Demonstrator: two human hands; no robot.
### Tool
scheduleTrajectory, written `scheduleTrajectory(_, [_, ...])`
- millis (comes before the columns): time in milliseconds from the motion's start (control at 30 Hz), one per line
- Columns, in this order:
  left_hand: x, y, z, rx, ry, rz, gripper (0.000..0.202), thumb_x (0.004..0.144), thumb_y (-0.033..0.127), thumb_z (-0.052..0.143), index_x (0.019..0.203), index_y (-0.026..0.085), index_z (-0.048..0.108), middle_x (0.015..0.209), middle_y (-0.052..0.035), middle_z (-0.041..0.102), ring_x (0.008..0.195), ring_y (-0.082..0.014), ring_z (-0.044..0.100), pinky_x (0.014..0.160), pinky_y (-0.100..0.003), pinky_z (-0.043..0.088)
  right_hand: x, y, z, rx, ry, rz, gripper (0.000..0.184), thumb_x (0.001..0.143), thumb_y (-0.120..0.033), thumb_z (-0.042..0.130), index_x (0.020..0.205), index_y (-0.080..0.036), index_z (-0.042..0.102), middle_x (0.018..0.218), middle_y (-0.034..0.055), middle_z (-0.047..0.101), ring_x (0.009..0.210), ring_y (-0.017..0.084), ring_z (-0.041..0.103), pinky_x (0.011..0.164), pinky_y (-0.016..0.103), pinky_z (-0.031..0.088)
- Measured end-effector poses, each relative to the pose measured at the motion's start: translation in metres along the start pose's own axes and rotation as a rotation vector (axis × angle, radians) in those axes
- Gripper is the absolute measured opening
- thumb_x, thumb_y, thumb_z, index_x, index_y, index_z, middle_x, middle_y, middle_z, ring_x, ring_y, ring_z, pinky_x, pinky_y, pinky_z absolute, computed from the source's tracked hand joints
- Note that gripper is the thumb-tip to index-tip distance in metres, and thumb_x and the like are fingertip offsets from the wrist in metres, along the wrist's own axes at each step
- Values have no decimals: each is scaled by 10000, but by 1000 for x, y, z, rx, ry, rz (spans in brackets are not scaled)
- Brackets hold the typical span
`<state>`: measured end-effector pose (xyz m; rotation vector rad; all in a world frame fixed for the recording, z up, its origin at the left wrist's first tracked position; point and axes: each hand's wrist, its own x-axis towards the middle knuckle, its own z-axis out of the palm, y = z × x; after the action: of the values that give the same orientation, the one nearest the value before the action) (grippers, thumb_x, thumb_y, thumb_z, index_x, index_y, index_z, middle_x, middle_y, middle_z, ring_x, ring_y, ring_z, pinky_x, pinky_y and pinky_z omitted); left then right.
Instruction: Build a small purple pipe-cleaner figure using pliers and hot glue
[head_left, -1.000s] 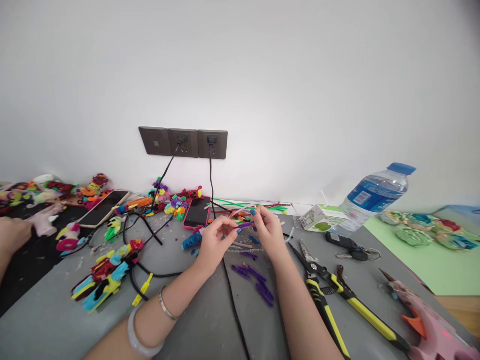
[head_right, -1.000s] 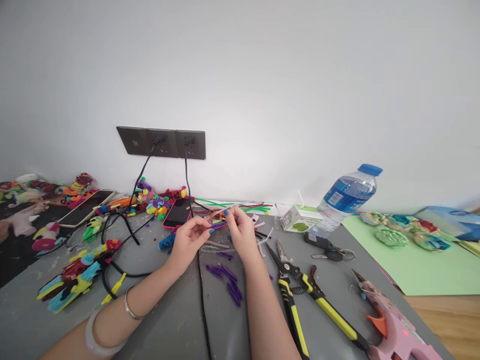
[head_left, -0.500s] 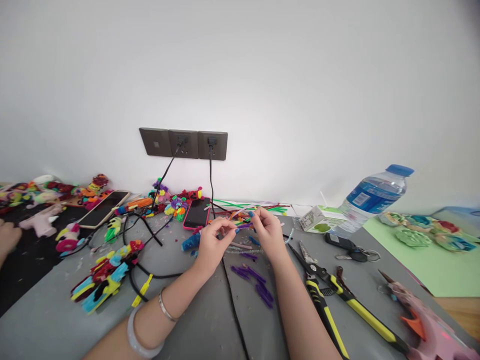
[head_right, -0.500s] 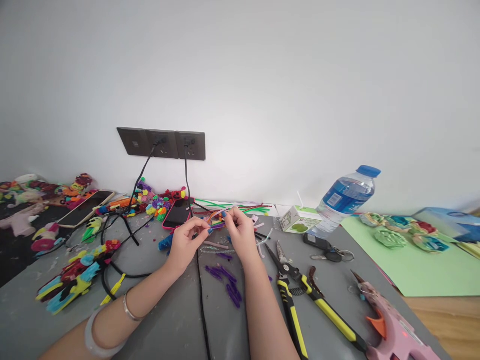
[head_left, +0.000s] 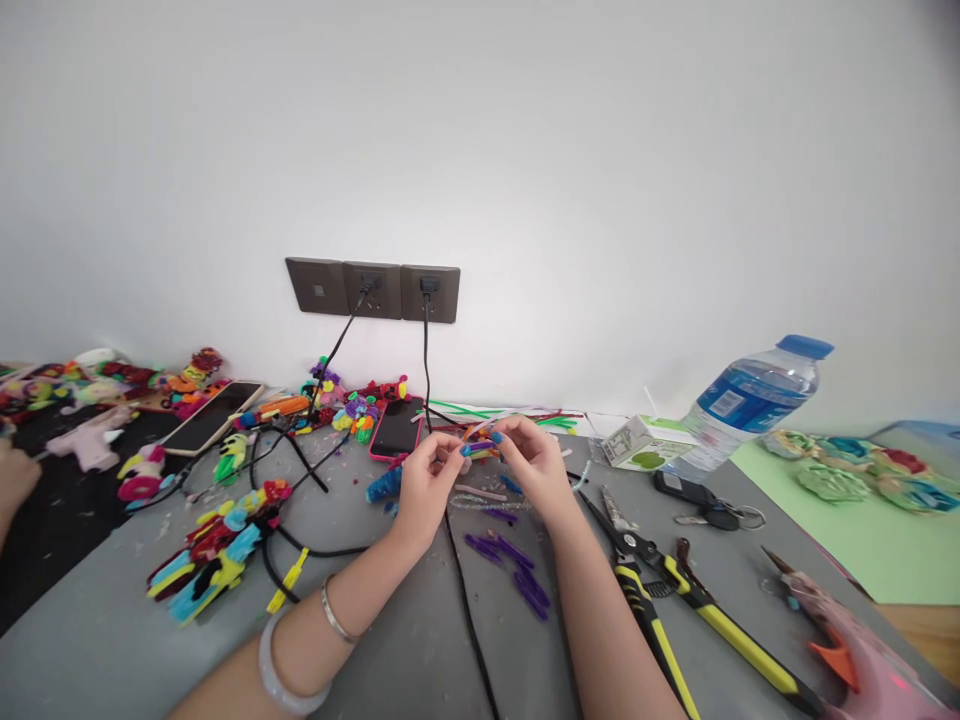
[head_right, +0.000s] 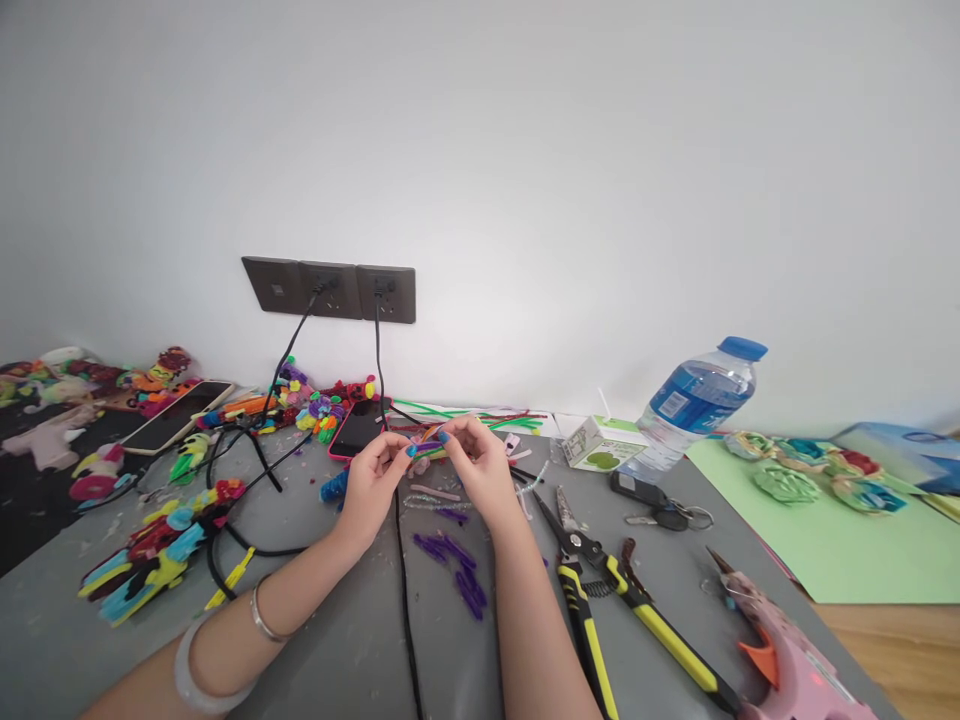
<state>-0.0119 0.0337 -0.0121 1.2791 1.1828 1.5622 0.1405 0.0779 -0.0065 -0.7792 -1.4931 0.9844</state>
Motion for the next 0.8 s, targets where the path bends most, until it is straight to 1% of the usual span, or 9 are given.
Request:
scheduleTrajectory(133, [0, -2, 0, -13, 19, 0, 184, 845, 353, 632, 820, 173, 604, 703, -3, 617, 661, -139, 622, 605, -216, 460, 0, -4, -3, 33, -7, 36, 293, 851, -503, 655, 921, -219, 643, 811, 42, 658, 704, 168, 585, 599, 279, 471])
scheduleTrajectory(200, [0, -2, 0, -13, 23, -1, 189, 848, 358, 628, 821, 173, 597, 717, -5, 620, 665, -138, 625, 600, -214, 462, 0, -7, -4, 61, -28, 55, 274, 844, -471, 677, 957, -223, 646, 838, 43, 664, 729, 170, 598, 611, 278, 479])
scheduleTrajectory(267, [0, -2, 0, -9, 28, 0, 192, 854, 363, 621, 825, 175, 595, 729, -7, 622, 672, -138, 626, 597, -213, 464, 0, -8, -5, 94, -38, 63, 241, 826, -433, 710, 933, -226, 650, 840, 34, 659, 747, 167, 604, 639, 279, 487])
scheduleTrajectory(333, [0, -1, 0, -4, 36, 2, 192, 855, 363, 618, 823, 176, 593, 733, -8, 620, 675, -138, 625, 594, -213, 466, 0, -7, -5, 121, -41, 68, 213, 803, -406, 740, 865, -225, 647, 810, 18, 642, 732, 158, 596, 660, 278, 488])
scheduleTrajectory(400, [0, 0, 0, -11, 44, 6, 188, 851, 358, 624, 820, 175, 593, 734, -9, 615, 673, -138, 621, 593, -215, 470, 0, -6, -5, 135, -40, 79, 212, 785, -396, 757, 812, -223, 637, 780, 7, 627, 709, 152, 584, 669, 279, 485])
scheduleTrajectory(467, [0, 1, 0, -37, 42, 11, 177, 839, 348, 640, 839, 176, 600, 756, -14, 619, 686, -140, 620, 610, -223, 486, 1, -4, -5, 140, -31, 92, 220, 778, -403, 761, 800, -222, 636, 769, 4, 622, 701, 152, 577, 670, 281, 482])
scheduleTrajectory(633, [-1, -1, 1, -85, -41, 36, 206, 783, 263, 700, 963, 181, 642, 974, -73, 678, 918, -193, 655, 706, -243, 524, 1, -4, -5, 121, -49, 119, 227, 783, -411, 756, 803, -213, 646, 773, 9, 623, 707, 152, 572, 669, 276, 473])
scheduleTrajectory(700, [-1, -3, 1, -86, -78, 48, 177, 790, 241, 688, 953, 179, 657, 977, -78, 686, 926, -196, 655, 718, -246, 525, 0, -4, -5, 110, -68, 121, 232, 782, -413, 756, 804, -211, 645, 772, 9, 620, 708, 151, 572, 667, 274, 473])
scheduleTrajectory(800, [0, -4, 1, -104, -87, 55, 145, 805, 236, 667, 935, 172, 670, 951, -78, 688, 877, -189, 655, 734, -265, 534, 1, -4, -5, 94, -85, 118, 253, 778, -434, 752, 804, -212, 634, 774, 12, 623, 707, 156, 576, 671, 282, 485])
